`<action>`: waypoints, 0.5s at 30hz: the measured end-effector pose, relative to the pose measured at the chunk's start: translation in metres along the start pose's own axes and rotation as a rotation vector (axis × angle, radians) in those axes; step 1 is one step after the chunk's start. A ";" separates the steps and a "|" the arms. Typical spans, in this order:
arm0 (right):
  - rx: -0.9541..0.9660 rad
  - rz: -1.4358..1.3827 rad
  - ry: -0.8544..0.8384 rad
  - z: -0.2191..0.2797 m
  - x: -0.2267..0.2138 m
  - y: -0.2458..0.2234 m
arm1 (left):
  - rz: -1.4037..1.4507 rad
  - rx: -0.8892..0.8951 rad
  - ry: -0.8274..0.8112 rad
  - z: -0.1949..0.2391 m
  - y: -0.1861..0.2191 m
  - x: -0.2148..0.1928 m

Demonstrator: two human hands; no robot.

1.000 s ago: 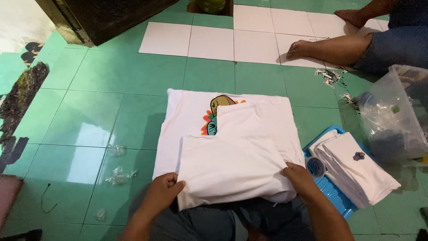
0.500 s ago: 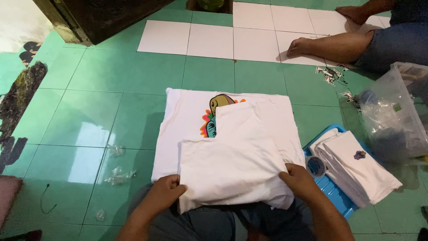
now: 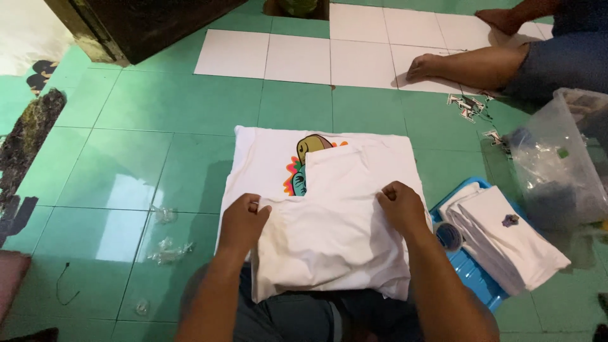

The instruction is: The person folds a white t-shirt with a colorful graphic print on the front. They smooth the fabric, fold the sides inward, and then fold the shirt in half to create a neat rectangular stack.

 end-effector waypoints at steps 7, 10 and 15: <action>-0.030 0.019 0.065 0.021 -0.007 -0.015 | -0.168 0.147 0.042 0.044 -0.008 0.011; -0.018 -0.011 0.035 0.026 -0.010 -0.023 | -0.274 0.270 0.113 0.050 -0.005 0.009; -0.001 0.042 0.039 0.027 -0.007 -0.022 | -0.160 0.046 0.043 0.037 -0.005 -0.005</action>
Point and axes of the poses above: each hand's wrist, its own z-axis away from the middle knuckle, its own x-axis out of the palm, y = z × x, the point moved 7 cm from there along -z, towards the middle knuckle, and after that the axes turned 3 degrees about z, right-handed, at the moved point
